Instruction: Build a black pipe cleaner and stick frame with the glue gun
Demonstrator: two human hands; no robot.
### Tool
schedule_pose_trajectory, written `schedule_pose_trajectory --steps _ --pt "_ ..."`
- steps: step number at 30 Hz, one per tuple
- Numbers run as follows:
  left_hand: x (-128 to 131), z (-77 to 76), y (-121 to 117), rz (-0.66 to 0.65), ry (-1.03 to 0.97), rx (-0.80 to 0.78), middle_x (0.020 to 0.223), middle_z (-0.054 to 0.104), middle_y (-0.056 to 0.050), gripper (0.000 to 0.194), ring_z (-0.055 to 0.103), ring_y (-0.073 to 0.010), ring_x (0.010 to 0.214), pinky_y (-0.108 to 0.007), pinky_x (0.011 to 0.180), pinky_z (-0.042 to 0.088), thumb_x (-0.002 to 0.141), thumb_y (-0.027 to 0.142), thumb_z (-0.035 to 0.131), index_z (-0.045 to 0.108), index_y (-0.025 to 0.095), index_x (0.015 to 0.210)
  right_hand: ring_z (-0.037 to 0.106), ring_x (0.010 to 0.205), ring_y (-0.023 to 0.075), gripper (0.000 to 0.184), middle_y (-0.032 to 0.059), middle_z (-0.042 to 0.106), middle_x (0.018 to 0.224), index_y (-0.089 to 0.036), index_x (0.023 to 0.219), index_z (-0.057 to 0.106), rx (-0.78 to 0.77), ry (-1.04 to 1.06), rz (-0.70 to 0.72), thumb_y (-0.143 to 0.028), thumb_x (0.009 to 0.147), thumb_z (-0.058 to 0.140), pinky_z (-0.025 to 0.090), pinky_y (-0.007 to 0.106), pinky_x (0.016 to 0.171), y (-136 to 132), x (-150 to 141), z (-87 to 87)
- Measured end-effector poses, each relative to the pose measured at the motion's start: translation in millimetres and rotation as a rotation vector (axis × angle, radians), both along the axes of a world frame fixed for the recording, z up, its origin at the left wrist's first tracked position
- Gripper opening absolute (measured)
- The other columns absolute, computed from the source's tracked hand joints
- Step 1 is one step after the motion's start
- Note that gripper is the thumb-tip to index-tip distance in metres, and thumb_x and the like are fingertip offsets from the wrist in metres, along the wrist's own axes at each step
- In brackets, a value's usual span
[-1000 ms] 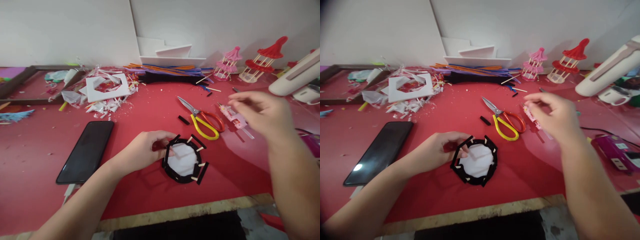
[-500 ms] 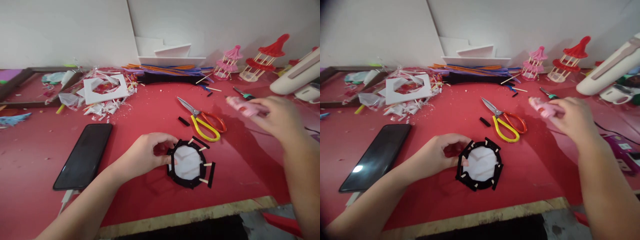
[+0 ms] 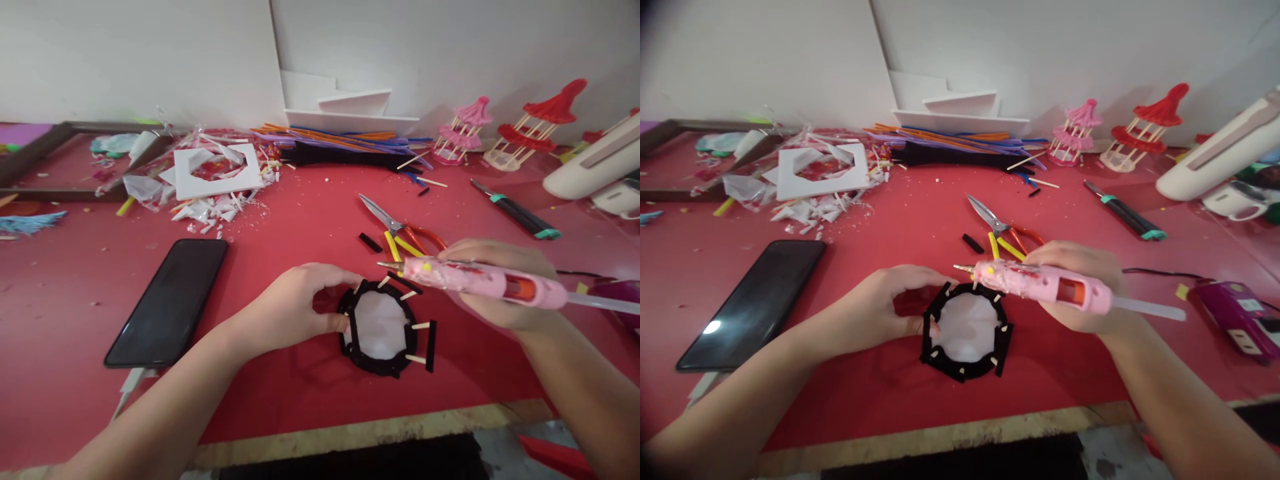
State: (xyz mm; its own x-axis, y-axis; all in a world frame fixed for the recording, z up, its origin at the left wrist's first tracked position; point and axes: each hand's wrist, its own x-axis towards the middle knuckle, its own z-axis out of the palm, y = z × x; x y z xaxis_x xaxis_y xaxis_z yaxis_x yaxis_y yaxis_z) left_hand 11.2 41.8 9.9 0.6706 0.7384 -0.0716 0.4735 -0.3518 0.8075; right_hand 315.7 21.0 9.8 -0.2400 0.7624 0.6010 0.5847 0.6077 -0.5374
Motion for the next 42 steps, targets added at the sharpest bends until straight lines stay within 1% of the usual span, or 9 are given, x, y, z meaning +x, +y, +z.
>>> schedule_pose_trajectory --steps 3,6,9,12,17,22,26,34,42 --pt "0 0.2 1 -0.014 -0.002 0.052 0.115 0.074 -0.002 0.039 0.068 -0.0213 0.106 -0.032 0.092 0.051 0.077 0.032 0.081 0.070 0.025 0.114 0.074 0.075 0.0213 0.019 0.0028 0.077 0.086 -0.028 0.094 0.071 0.045 -0.147 0.161 -0.019 0.078 0.071 0.062 0.034 0.067 -1 -1 6.4" --pt "0 -0.1 2 -0.029 -0.020 0.051 0.114 0.074 -0.001 0.038 0.069 -0.0206 0.103 -0.031 0.088 0.051 0.079 0.035 0.080 0.069 0.026 0.115 0.074 0.076 0.0206 0.019 0.0032 0.077 0.085 -0.027 0.095 0.069 0.049 -0.227 0.200 -0.016 0.080 0.069 0.062 0.033 0.065 -1 -2 10.5" --pt "1 -0.4 2 -0.035 -0.014 0.045 0.111 0.074 -0.001 0.036 0.069 -0.0198 0.099 -0.030 0.085 0.051 0.080 0.035 0.080 0.069 0.025 0.113 0.073 0.071 0.0195 0.015 0.0028 0.075 0.080 -0.026 0.092 0.067 0.043 -0.225 0.223 -0.016 0.081 0.066 0.060 0.032 0.061 -2 -5 10.9" --pt "1 -0.2 2 -0.034 -0.008 0.048 0.110 0.074 0.000 0.035 0.068 -0.0186 0.099 -0.028 0.085 0.050 0.079 0.032 0.080 0.069 0.025 0.112 0.071 0.068 0.0191 0.010 0.0026 0.073 0.076 -0.026 0.087 0.065 0.023 -0.211 0.214 -0.017 0.082 0.064 0.058 0.032 0.058 -1 -8 9.6" --pt "1 0.1 2 -0.052 -0.020 0.057 0.111 0.074 0.001 0.035 0.068 -0.0187 0.102 -0.028 0.087 0.049 0.080 0.031 0.080 0.069 0.025 0.113 0.066 0.063 0.0181 0.012 0.0018 0.068 0.071 -0.027 0.080 0.062 0.013 -0.147 0.213 -0.015 0.082 0.062 0.055 0.034 0.057 -1 -13 5.0" --pt "0 -1.3 3 -0.060 -0.032 0.082 0.113 0.074 0.000 0.038 0.068 -0.0191 0.103 -0.029 0.089 0.049 0.080 0.030 0.080 0.069 0.025 0.116 0.062 0.062 0.0183 0.013 0.0019 0.066 0.070 -0.027 0.082 0.061 0.001 -0.083 0.199 -0.014 0.080 0.065 0.054 0.036 0.057 -1 -14 0.2" --pt "0 -2.0 3 -0.063 -0.034 0.086 0.114 0.074 -0.002 0.037 0.068 -0.0206 0.104 -0.031 0.089 0.050 0.081 0.031 0.078 0.069 0.026 0.116 0.061 0.061 0.0185 0.014 0.0015 0.065 0.068 -0.027 0.081 0.060 -0.018 -0.079 0.178 -0.014 0.080 0.065 0.052 0.036 0.055 -2 -14 -0.1" --pt "0 -2.7 3 -0.056 -0.040 0.089 0.113 0.075 -0.002 0.037 0.069 -0.0211 0.103 -0.032 0.089 0.051 0.080 0.031 0.078 0.069 0.027 0.116 0.059 0.060 0.0195 0.016 0.0011 0.063 0.066 -0.028 0.077 0.059 -0.028 -0.097 0.166 -0.014 0.080 0.064 0.049 0.037 0.054 -3 -15 0.7" --pt "1 -0.4 3 -0.043 -0.019 0.084 0.111 0.075 -0.002 0.038 0.069 -0.0213 0.101 -0.031 0.089 0.050 0.078 0.031 0.081 0.070 0.024 0.114 0.055 0.058 0.0168 0.018 0.0006 0.061 0.065 -0.026 0.077 0.057 -0.005 -0.098 0.187 -0.009 0.077 0.064 0.046 0.035 0.052 -3 -15 1.3"
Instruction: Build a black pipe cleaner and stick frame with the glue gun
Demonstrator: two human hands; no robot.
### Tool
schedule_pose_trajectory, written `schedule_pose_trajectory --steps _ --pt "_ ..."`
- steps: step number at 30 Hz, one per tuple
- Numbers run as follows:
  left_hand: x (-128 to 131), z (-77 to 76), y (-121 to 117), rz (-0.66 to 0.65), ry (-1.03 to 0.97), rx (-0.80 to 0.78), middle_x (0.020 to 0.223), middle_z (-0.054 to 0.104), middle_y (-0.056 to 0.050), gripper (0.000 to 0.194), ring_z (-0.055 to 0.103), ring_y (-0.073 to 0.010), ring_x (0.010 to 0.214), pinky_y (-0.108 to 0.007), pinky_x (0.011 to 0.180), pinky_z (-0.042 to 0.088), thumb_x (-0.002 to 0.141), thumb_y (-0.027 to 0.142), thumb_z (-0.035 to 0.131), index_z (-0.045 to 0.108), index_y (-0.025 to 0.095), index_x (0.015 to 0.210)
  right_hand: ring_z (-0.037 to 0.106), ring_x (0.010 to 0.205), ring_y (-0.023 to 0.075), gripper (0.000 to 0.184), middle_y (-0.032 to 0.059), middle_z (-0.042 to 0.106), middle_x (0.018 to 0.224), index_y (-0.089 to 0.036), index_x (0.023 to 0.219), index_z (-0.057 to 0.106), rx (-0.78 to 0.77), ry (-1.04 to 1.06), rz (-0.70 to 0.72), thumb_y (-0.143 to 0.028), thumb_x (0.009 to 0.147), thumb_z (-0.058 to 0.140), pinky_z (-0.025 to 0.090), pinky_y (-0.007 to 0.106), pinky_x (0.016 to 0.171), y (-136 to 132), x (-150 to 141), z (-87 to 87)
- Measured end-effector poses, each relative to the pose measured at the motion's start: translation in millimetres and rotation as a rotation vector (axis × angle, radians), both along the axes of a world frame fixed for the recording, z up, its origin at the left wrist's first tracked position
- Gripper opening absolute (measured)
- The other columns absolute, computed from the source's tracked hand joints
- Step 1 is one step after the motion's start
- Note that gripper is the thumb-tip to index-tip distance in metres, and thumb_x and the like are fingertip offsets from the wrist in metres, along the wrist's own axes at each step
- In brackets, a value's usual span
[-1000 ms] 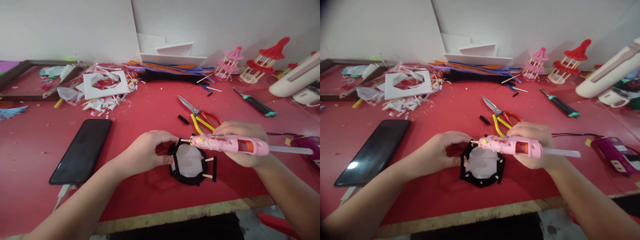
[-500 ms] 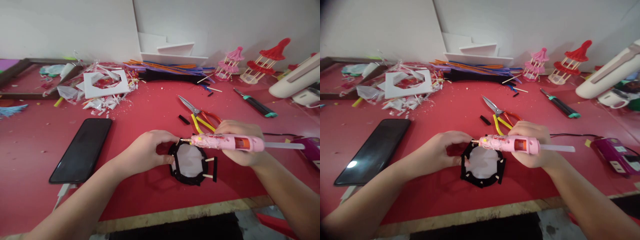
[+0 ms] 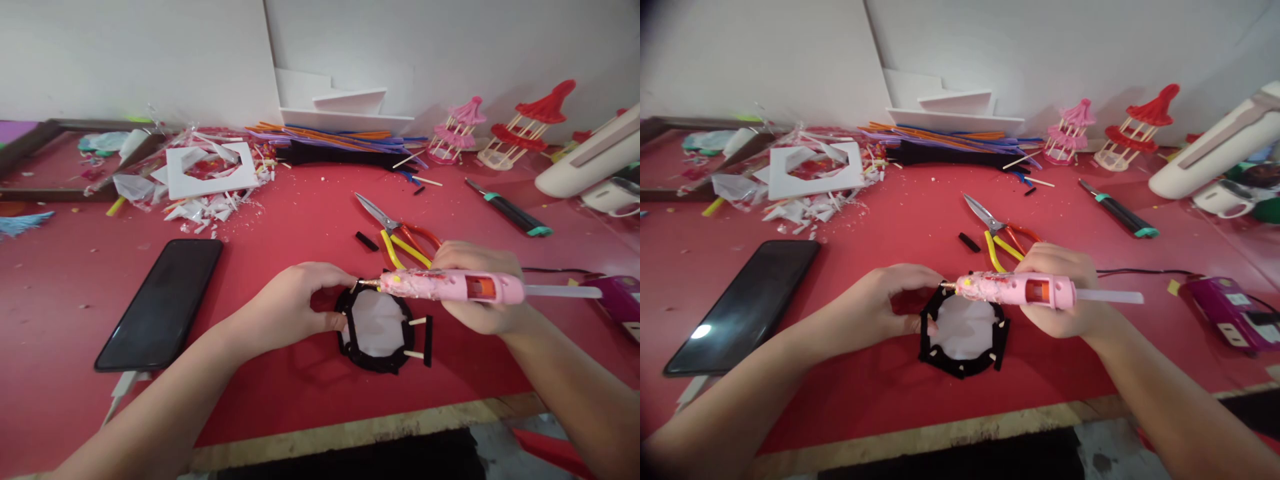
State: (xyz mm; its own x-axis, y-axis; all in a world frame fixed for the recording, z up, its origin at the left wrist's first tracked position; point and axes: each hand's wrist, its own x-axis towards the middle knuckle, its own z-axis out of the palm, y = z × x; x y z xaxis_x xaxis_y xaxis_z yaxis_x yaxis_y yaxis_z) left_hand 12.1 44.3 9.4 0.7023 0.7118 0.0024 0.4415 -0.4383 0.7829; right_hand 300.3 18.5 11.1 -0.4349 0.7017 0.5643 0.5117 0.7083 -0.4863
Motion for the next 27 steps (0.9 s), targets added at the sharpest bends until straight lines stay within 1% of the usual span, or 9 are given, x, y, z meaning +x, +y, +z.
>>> schedule_pose_trajectory --steps 7,10,13,16,17,19,22,25,27 --pt "1 0.5 0 0.016 0.017 -0.024 0.112 0.075 -0.004 0.038 0.069 -0.0226 0.103 -0.033 0.091 0.051 0.077 0.032 0.081 0.070 0.025 0.113 0.053 0.055 0.0147 0.014 -0.0008 0.059 0.062 -0.024 0.073 0.056 0.032 0.023 -0.005 -0.012 0.079 0.062 0.045 0.032 0.052 2 -2 0.4" --pt "0 0.2 0 0.020 0.012 -0.019 0.112 0.075 -0.003 0.039 0.069 -0.0221 0.102 -0.034 0.091 0.051 0.077 0.031 0.081 0.070 0.025 0.113 0.053 0.056 0.0149 0.014 -0.0006 0.059 0.063 -0.025 0.075 0.056 0.012 0.015 -0.008 -0.013 0.080 0.062 0.045 0.033 0.053 1 0 -0.8" --pt "0 0.4 0 0.010 0.004 -0.020 0.112 0.075 -0.002 0.038 0.068 -0.0212 0.102 -0.032 0.091 0.051 0.078 0.031 0.081 0.070 0.026 0.113 0.054 0.060 0.0157 0.016 0.0006 0.060 0.067 -0.025 0.078 0.058 0.008 -0.015 0.027 -0.010 0.077 0.065 0.046 0.033 0.054 1 6 -2.2" --pt "0 0.6 0 0.008 0.010 -0.028 0.111 0.074 -0.001 0.035 0.068 -0.0203 0.101 -0.031 0.088 0.050 0.078 0.030 0.081 0.070 0.025 0.111 0.055 0.062 0.0166 0.018 0.0012 0.061 0.070 -0.024 0.082 0.061 0.054 -0.021 0.073 -0.010 0.074 0.068 0.048 0.034 0.055 2 13 -1.3" --pt "0 0.5 0 0.015 0.011 -0.026 0.111 0.074 -0.001 0.035 0.068 -0.0203 0.101 -0.030 0.087 0.050 0.078 0.031 0.081 0.069 0.025 0.110 0.057 0.062 0.0168 0.018 0.0011 0.062 0.071 -0.024 0.084 0.063 0.060 -0.007 0.069 -0.010 0.074 0.068 0.049 0.034 0.055 2 15 -0.2" --pt "1 0.2 -1 0.034 0.008 -0.015 0.110 0.073 -0.002 0.036 0.068 -0.0207 0.099 -0.030 0.085 0.050 0.076 0.035 0.082 0.068 0.023 0.107 0.060 0.062 0.0172 0.019 0.0009 0.064 0.072 -0.025 0.087 0.066 0.072 0.021 0.017 -0.011 0.075 0.069 0.051 0.035 0.056 3 18 2.7" --pt "3 -0.4 -2 0.065 0.001 0.009 0.110 0.071 -0.003 0.045 0.066 -0.0219 0.099 -0.032 0.085 0.050 0.070 0.046 0.086 0.066 0.022 0.102 0.065 0.066 0.0196 0.021 0.0023 0.071 0.078 -0.026 0.093 0.069 0.097 0.021 -0.066 -0.013 0.076 0.069 0.054 0.037 0.060 3 19 6.4" --pt "3 -0.3 -2 0.090 0.014 0.009 0.109 0.070 -0.003 0.059 0.065 -0.0230 0.099 -0.033 0.086 0.049 0.060 0.052 0.090 0.064 0.021 0.102 0.067 0.070 0.0224 0.028 0.0028 0.072 0.081 -0.029 0.097 0.070 0.146 0.048 -0.048 -0.012 0.075 0.071 0.055 0.041 0.063 4 17 6.7" --pt "3 0.5 -3 0.104 0.027 -0.017 0.109 0.070 -0.002 0.063 0.065 -0.0230 0.099 -0.033 0.085 0.049 0.056 0.051 0.092 0.064 0.022 0.105 0.066 0.070 0.0227 0.031 0.0027 0.071 0.080 -0.029 0.097 0.069 0.152 0.038 -0.045 -0.009 0.074 0.071 0.055 0.042 0.063 5 16 5.3"
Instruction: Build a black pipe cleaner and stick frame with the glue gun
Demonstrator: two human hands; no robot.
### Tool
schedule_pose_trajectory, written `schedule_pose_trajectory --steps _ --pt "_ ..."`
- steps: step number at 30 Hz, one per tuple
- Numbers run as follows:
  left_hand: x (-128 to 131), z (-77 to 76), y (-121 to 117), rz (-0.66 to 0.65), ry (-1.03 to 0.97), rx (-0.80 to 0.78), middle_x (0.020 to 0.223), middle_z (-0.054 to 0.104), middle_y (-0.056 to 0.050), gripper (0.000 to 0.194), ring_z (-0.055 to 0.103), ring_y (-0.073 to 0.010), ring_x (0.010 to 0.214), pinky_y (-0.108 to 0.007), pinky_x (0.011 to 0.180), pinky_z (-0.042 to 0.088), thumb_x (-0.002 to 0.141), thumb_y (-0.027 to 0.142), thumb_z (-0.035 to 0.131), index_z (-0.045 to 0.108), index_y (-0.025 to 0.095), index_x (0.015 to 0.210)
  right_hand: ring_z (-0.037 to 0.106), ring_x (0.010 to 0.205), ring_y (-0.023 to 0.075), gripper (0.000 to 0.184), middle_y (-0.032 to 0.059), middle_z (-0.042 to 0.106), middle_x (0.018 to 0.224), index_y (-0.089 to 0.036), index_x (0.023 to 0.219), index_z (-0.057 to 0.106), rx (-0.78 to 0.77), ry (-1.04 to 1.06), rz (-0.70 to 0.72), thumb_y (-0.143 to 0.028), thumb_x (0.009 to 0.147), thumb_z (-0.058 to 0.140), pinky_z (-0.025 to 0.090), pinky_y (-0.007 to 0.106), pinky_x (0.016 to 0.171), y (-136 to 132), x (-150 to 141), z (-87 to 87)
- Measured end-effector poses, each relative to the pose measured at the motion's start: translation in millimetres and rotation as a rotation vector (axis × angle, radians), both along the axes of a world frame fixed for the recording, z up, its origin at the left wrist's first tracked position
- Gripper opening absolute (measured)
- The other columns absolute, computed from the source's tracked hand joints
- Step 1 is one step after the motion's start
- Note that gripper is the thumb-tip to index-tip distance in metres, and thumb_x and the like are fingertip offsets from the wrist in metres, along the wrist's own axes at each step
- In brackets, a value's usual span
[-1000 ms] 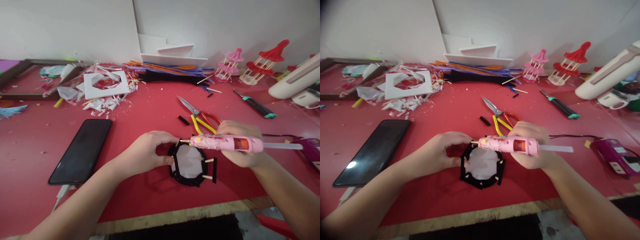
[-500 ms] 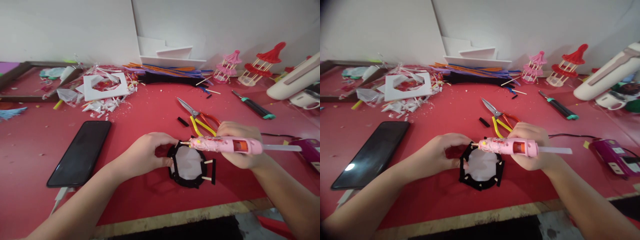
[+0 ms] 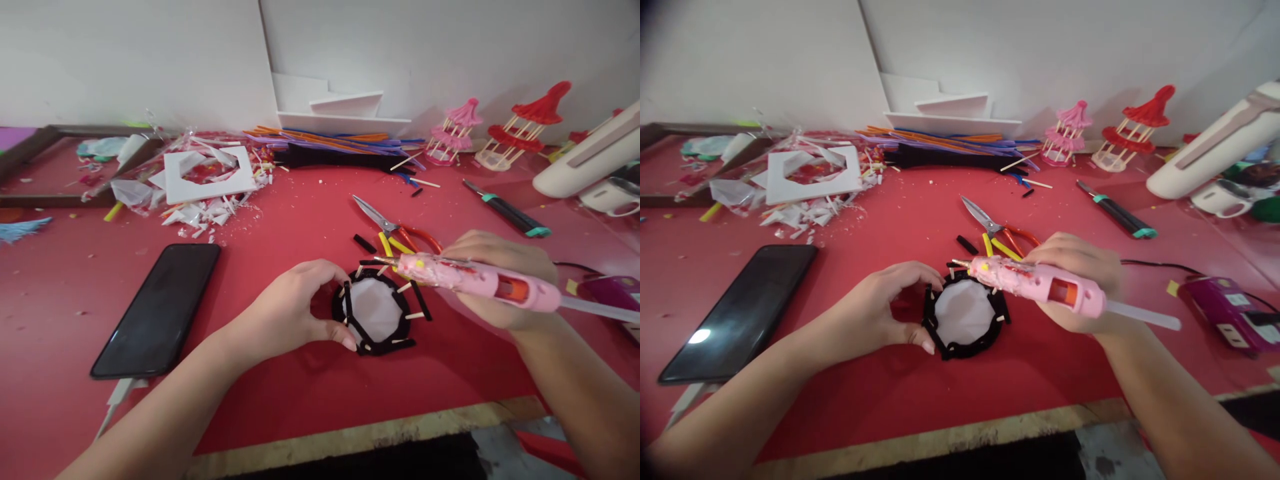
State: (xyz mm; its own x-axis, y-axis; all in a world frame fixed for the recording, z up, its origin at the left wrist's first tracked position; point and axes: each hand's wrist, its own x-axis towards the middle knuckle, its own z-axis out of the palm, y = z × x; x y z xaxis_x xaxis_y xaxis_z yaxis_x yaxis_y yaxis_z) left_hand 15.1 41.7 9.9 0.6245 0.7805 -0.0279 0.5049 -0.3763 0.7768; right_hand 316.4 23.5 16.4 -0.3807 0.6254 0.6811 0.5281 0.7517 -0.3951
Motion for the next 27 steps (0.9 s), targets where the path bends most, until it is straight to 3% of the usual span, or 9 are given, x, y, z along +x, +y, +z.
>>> schedule_pose_trajectory --steps 6,14,27 --pt "-1 3.3 2 0.002 0.018 -0.060 0.103 0.070 0.001 0.051 0.066 -0.0205 0.094 -0.030 0.080 0.048 0.061 0.047 0.091 0.067 0.022 0.098 0.065 0.069 0.0229 0.028 0.0029 0.068 0.078 -0.028 0.096 0.066 0.072 -0.040 -0.020 -0.012 0.075 0.070 0.055 0.042 0.061 1 -6 -4.2" --pt "1 4.4 1 -0.008 0.044 -0.048 0.101 0.068 0.000 0.050 0.065 -0.0205 0.092 -0.031 0.078 0.047 0.061 0.049 0.091 0.066 0.021 0.095 0.062 0.066 0.0216 0.022 0.0028 0.064 0.072 -0.024 0.087 0.057 0.238 -0.181 -0.036 -0.011 0.072 0.067 0.051 0.040 0.060 0 -14 -2.1" --pt "0 3.2 0 -0.024 0.045 -0.044 0.101 0.068 0.000 0.052 0.065 -0.0213 0.092 -0.031 0.077 0.047 0.061 0.051 0.090 0.066 0.021 0.096 0.060 0.066 0.0199 0.022 0.0014 0.062 0.070 -0.024 0.082 0.054 0.251 -0.185 -0.061 -0.010 0.072 0.068 0.050 0.037 0.059 0 -12 -3.6"
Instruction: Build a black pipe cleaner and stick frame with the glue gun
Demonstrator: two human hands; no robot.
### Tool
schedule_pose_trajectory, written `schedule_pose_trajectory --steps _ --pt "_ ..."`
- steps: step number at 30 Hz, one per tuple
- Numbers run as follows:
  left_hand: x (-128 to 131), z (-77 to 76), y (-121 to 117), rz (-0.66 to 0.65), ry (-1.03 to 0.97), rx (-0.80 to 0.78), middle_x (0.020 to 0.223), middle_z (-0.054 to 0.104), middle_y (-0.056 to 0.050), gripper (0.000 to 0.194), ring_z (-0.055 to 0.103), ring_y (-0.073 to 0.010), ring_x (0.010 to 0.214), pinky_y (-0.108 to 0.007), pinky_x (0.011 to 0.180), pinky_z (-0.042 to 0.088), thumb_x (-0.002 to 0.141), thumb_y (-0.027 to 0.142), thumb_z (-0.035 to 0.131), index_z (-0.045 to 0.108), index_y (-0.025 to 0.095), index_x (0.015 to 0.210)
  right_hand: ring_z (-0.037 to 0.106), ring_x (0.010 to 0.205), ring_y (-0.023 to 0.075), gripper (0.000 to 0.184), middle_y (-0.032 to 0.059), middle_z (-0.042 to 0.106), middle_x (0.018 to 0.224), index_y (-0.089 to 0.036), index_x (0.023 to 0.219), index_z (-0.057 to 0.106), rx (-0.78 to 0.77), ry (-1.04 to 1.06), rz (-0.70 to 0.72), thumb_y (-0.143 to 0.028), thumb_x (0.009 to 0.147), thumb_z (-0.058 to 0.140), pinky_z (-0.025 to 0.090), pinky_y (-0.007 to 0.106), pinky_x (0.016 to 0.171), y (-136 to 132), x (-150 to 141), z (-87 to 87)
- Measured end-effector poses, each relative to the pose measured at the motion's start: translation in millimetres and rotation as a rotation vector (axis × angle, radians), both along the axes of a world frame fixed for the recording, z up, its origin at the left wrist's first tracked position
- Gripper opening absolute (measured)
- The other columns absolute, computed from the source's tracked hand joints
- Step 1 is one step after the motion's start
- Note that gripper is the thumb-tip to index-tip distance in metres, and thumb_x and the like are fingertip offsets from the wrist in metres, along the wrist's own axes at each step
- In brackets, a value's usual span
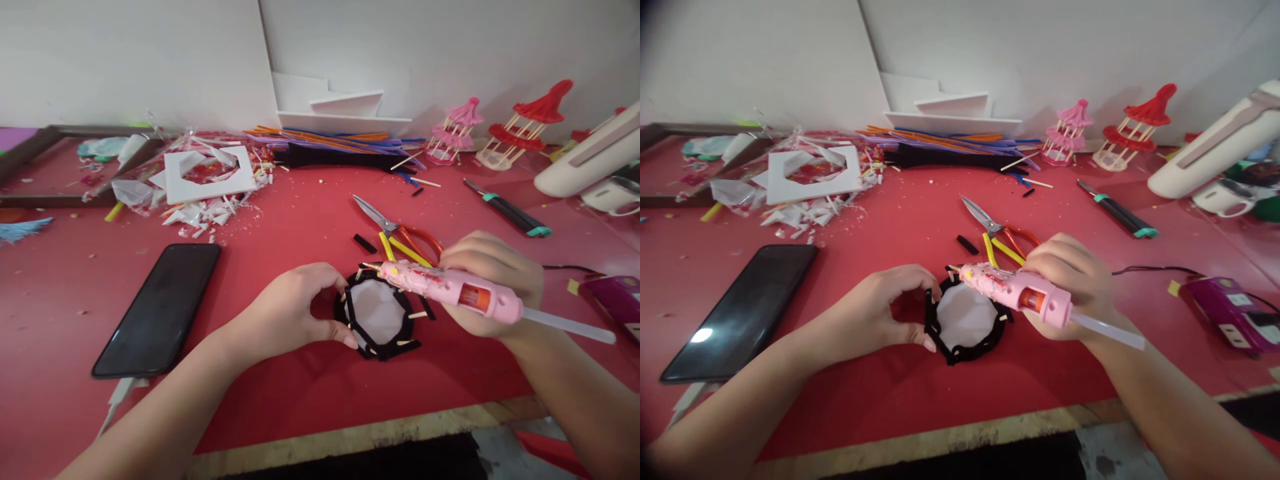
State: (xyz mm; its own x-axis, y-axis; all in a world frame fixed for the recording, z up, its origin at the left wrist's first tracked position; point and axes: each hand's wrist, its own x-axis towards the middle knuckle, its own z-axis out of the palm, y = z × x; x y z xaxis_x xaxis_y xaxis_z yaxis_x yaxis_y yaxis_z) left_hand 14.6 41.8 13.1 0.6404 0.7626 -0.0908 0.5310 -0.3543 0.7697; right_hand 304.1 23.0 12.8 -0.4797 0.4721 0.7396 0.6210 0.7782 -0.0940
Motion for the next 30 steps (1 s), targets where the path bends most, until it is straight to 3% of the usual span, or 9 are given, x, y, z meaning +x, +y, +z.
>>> schedule_pose_trajectory --steps 30 --pt "0.8 0.3 0.5 -0.013 0.009 0.022 0.102 0.069 -0.002 0.049 0.065 -0.0219 0.091 -0.031 0.077 0.048 0.065 0.055 0.086 0.065 0.023 0.096 0.057 0.063 0.0202 0.024 0.0010 0.060 0.066 -0.024 0.079 0.052 0.019 -0.003 0.001 -0.010 0.068 0.068 0.048 0.038 0.057 -0.2 2.3 -1.7"
